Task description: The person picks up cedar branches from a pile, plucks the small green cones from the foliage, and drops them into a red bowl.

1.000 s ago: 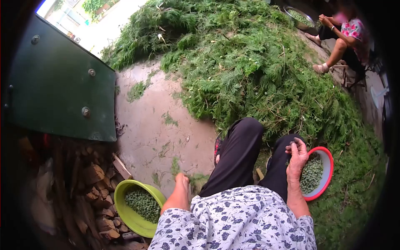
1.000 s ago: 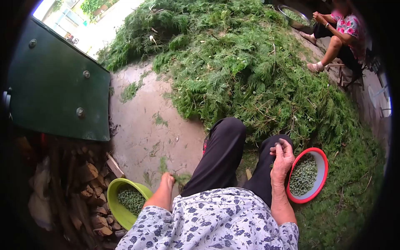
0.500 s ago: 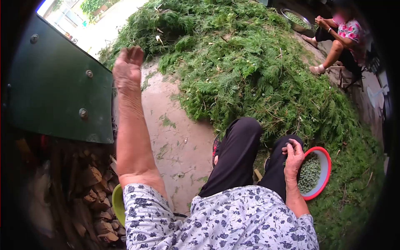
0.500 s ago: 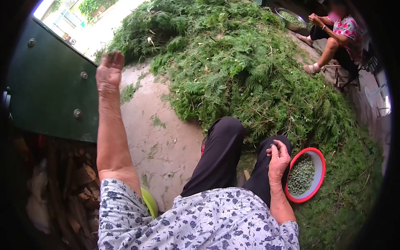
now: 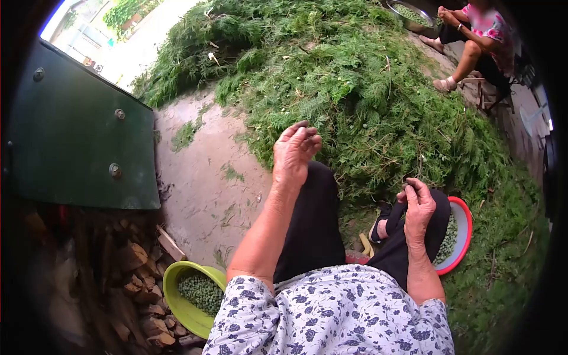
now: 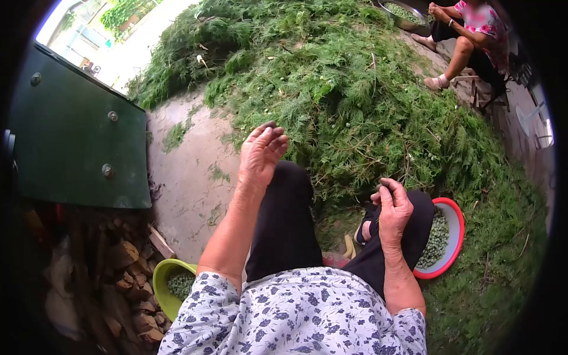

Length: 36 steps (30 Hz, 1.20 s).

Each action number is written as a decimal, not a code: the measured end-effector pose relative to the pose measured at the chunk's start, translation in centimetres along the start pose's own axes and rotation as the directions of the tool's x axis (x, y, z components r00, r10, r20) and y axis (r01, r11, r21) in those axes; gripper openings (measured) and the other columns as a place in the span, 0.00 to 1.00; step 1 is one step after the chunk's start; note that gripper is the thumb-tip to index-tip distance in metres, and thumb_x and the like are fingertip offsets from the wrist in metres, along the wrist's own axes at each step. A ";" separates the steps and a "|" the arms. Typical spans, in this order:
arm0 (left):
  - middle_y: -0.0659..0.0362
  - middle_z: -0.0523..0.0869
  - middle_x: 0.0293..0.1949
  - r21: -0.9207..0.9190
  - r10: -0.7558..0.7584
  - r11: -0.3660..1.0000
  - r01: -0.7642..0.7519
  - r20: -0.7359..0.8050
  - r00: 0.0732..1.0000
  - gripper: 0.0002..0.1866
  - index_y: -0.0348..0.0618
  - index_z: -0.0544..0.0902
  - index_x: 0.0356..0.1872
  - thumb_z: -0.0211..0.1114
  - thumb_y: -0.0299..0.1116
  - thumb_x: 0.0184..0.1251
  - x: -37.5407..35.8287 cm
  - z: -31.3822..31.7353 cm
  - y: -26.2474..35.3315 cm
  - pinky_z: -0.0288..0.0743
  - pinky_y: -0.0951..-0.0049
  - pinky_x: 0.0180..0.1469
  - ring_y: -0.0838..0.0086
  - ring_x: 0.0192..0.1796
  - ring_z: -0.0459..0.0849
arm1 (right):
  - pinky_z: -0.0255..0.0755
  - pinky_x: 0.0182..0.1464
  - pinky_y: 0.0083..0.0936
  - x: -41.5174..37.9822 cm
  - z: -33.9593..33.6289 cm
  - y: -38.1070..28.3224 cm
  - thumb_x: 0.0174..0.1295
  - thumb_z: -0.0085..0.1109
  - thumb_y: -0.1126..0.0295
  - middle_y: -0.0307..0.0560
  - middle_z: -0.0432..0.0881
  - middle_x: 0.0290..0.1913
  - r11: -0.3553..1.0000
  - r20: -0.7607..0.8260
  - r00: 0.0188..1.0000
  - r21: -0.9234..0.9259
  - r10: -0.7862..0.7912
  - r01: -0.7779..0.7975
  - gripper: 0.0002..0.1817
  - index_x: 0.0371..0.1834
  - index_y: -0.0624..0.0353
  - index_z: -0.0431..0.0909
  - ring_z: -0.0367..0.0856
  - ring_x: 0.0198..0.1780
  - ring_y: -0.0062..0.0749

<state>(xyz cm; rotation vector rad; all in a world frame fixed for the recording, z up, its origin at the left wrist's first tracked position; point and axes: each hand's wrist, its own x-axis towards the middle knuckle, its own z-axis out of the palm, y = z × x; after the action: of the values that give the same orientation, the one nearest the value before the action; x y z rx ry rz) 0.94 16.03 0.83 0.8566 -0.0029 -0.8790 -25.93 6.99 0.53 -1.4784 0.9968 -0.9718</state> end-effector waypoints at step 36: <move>0.47 0.78 0.38 0.864 0.043 -0.362 -0.350 0.391 0.919 0.15 0.44 0.79 0.43 0.62 0.27 0.50 21.8 0.6 -25.9 0.73 0.62 0.44 0.55 0.41 0.78 | 0.73 0.31 0.13 0.4 -4.9 1.2 0.60 0.51 0.80 0.42 0.76 0.31 0.899 0.078 0.920 0.198 0.384 -0.392 0.07 0.40 0.67 0.76 0.78 0.29 0.20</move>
<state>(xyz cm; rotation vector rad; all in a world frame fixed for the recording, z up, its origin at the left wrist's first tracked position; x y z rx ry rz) -2.33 -7.76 -23.02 2.3522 -1.3449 -0.3416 -30.51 5.01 -0.06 -1.0640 1.0761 -0.7300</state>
